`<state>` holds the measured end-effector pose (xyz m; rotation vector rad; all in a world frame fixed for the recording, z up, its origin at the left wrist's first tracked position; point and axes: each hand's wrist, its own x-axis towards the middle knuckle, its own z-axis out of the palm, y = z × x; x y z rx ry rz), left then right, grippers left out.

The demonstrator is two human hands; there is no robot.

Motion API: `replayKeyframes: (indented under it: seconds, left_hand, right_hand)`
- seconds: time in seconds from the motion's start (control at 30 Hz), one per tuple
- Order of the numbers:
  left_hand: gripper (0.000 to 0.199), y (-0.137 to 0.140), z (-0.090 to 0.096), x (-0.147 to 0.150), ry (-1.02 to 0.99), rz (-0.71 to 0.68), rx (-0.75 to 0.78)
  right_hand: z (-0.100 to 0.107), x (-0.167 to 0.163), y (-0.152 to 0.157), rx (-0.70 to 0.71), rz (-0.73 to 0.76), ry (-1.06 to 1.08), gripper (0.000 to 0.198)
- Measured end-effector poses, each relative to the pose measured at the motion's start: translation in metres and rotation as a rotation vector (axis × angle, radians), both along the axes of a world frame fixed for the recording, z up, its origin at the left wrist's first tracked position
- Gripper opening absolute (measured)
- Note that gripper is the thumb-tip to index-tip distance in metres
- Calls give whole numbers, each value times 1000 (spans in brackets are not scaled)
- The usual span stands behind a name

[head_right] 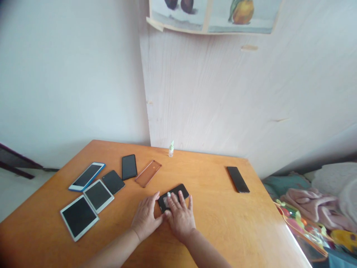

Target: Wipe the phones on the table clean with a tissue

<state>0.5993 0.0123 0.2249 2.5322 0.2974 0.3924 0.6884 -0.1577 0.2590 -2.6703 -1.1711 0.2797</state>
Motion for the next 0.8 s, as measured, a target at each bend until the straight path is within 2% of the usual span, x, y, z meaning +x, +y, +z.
replayKeyframes:
  seconds: [0.07,0.13,0.27,0.33,0.5,0.57,0.7,0.73,0.8]
  left_hand:
    - [78,-1,2,0,-6,1,23]
    - [75,-1,3,1,-10,1,38]
    - [71,-1,2,0,-14,7,51]
    - [69,-1,2,0,-16,7,56]
    - [63,-2,6,2,-4,-1,70]
    - [63,-2,6,1,1,-4,73]
    - [63,-1,4,1,-3,-6,74]
    - [62,-1,4,1,-5,-4,74]
    - [62,-1,4,1,-6,-1,73]
  right_hand:
    - [-1,10,-5,-51,-204,-46,52]
    - [-4,9,-9,-58,-260,-70,53]
    - [-9,-17,-17,34,41,-8,55]
    - [-11,-20,-22,38,65,7,54]
    - [-9,2,-24,-52,-291,-59,55]
    - [-7,-4,-19,-30,-233,-41,55]
    - [-4,-24,-14,66,104,55,53]
    - [-3,-22,-14,67,112,57,52]
    - [-3,-12,-15,35,-1,24,49]
